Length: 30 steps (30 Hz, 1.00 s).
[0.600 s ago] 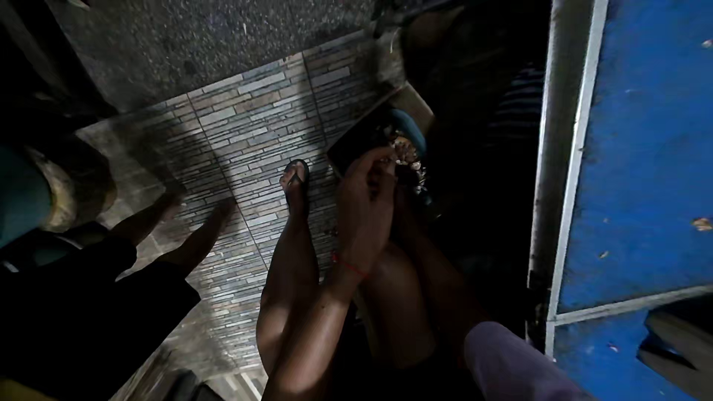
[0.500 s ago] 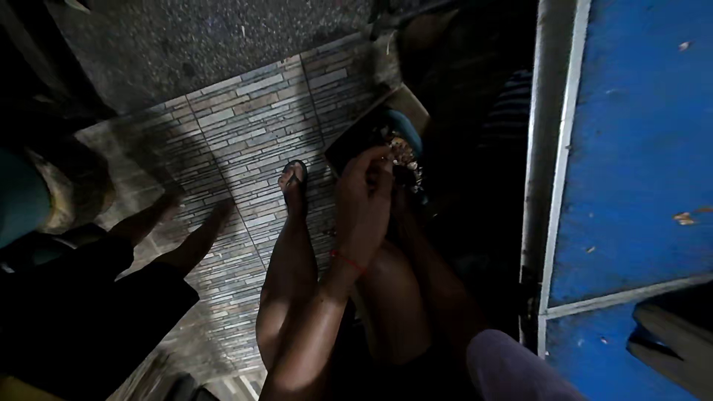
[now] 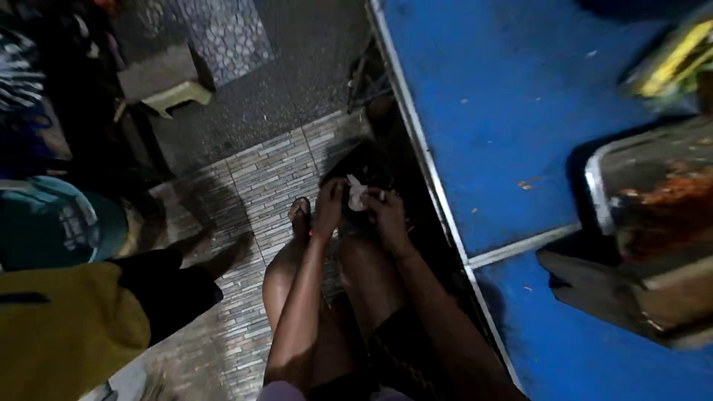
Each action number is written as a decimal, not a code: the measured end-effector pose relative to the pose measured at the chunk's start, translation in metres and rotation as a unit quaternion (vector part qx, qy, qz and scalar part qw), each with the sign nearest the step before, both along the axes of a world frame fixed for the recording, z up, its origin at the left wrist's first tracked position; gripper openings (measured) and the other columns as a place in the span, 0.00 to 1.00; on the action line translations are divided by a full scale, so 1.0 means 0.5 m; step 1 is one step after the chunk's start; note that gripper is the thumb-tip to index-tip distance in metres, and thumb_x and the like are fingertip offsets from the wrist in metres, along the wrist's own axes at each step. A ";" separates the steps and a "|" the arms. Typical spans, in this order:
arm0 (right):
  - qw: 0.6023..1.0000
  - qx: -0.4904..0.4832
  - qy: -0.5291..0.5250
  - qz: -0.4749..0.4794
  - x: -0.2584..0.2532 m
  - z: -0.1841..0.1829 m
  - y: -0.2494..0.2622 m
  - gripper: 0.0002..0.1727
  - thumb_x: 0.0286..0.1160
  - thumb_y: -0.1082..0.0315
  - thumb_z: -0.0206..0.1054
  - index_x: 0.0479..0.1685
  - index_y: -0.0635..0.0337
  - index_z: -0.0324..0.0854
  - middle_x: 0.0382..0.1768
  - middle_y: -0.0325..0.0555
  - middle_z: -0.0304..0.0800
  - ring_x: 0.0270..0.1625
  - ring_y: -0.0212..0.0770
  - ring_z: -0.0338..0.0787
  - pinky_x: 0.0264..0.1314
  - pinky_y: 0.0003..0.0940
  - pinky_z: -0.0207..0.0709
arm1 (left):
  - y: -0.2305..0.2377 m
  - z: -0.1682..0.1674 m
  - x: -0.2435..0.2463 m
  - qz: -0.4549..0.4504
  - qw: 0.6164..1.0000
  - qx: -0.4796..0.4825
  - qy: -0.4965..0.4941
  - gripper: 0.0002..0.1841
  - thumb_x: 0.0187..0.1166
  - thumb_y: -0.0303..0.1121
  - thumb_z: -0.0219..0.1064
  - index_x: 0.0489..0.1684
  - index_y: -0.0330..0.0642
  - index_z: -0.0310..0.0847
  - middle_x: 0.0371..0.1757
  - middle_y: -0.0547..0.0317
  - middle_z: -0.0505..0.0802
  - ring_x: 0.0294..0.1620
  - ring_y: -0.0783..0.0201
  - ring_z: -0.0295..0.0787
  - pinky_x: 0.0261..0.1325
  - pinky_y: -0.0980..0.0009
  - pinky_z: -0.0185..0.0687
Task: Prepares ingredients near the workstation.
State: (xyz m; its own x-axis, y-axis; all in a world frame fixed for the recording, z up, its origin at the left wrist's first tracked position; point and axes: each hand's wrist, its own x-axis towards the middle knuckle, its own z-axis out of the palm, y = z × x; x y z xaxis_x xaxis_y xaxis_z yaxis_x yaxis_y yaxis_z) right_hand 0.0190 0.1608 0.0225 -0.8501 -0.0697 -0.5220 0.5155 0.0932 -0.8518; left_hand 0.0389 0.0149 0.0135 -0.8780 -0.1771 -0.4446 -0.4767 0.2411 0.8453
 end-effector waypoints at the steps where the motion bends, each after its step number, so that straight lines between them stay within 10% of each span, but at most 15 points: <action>1: 1.000 0.007 0.010 -0.002 0.015 0.030 0.016 0.13 0.83 0.68 0.67 0.57 0.67 0.84 0.35 0.42 0.88 0.25 0.27 0.78 0.26 0.24 0.74 | 0.022 0.030 0.029 0.004 1.000 0.025 -0.006 0.21 0.94 0.43 0.50 0.76 0.42 0.77 0.66 0.43 0.88 0.59 0.50 0.87 0.62 0.50 0.82; 9: 0.984 0.118 0.121 0.055 0.219 0.142 0.158 0.18 0.80 0.64 0.70 0.61 0.67 0.85 0.49 0.55 0.92 0.50 0.42 0.92 0.59 0.43 0.86 | 0.215 0.147 0.261 0.074 0.993 0.092 0.012 0.18 0.89 0.26 0.54 0.70 0.22 0.75 0.68 0.32 0.85 0.69 0.51 0.81 0.76 0.57 0.74; 13: 0.953 0.155 0.194 0.176 0.289 0.150 0.217 0.24 0.81 0.61 0.69 0.70 0.68 0.82 0.64 0.63 0.89 0.65 0.53 0.89 0.73 0.50 0.79 | 0.272 0.177 0.350 0.061 0.994 0.094 -0.016 0.18 0.92 0.27 0.49 0.71 0.24 0.73 0.57 0.39 0.87 0.52 0.61 0.85 0.59 0.67 0.82; 18: 0.935 0.200 0.199 0.215 0.355 0.177 0.219 0.22 0.84 0.58 0.66 0.58 0.73 0.85 0.51 0.67 0.91 0.56 0.59 0.90 0.68 0.57 0.79 | 0.315 0.200 0.434 0.189 0.951 0.243 -0.001 0.25 0.97 0.40 0.34 0.68 0.29 0.72 0.41 0.53 0.86 0.35 0.68 0.81 0.41 0.71 0.81; 25: 0.910 0.190 0.318 0.184 0.435 0.151 0.174 0.22 0.85 0.63 0.62 0.65 0.74 0.85 0.58 0.68 0.92 0.60 0.61 0.93 0.70 0.55 0.82 | 0.317 0.196 0.496 0.196 0.964 0.147 0.100 0.23 0.95 0.32 0.42 0.76 0.18 0.65 0.71 0.29 0.80 0.71 0.54 0.78 0.78 0.62 0.70; 30: 0.944 0.124 0.269 0.142 0.433 0.152 0.164 0.21 0.82 0.63 0.62 0.58 0.73 0.88 0.49 0.62 0.94 0.54 0.50 0.93 0.65 0.49 0.82 | 0.310 0.192 0.499 0.198 0.970 0.110 0.092 0.25 0.95 0.36 0.42 0.76 0.22 0.68 0.69 0.31 0.82 0.69 0.52 0.80 0.75 0.58 0.73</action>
